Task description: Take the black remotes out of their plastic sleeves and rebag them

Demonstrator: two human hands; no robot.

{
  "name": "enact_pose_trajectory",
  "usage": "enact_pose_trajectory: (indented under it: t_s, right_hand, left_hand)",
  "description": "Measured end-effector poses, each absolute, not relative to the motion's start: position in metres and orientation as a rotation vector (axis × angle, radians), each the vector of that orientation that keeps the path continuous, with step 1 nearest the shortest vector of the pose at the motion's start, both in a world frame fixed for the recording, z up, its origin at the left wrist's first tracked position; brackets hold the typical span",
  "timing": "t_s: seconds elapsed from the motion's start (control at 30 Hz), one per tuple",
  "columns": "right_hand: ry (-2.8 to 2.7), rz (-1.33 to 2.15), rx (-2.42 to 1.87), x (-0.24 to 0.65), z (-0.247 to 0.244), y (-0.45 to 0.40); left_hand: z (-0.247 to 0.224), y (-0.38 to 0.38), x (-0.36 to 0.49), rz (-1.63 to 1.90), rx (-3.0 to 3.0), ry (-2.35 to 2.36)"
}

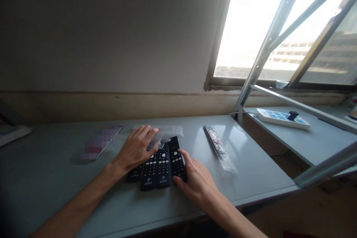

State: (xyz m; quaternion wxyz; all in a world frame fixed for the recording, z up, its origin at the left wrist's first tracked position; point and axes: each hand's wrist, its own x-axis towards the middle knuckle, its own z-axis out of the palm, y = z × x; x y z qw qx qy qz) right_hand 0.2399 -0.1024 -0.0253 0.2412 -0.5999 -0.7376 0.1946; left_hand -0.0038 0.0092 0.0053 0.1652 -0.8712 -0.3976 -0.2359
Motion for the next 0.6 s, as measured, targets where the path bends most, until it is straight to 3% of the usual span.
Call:
enact_pose_trajectory:
  t_s: [0.23, 0.5, 0.6]
  right_hand:
    - [-1.898, 0.452, -1.642, 0.259, -0.017, -0.1]
    - [-1.465, 0.073, -1.357, 0.277, 0.065, -0.063]
    - [-1.312, 0.115, -1.193, 0.274, 0.084, -0.033]
  left_hand:
    - [0.005, 0.011, -0.004, -0.725, -2.464, -1.125]
    - [0.011, 0.017, -0.014, -0.837, -2.354, -1.135]
    - [0.014, 0.018, -0.017, -0.901, -2.309, -1.118]
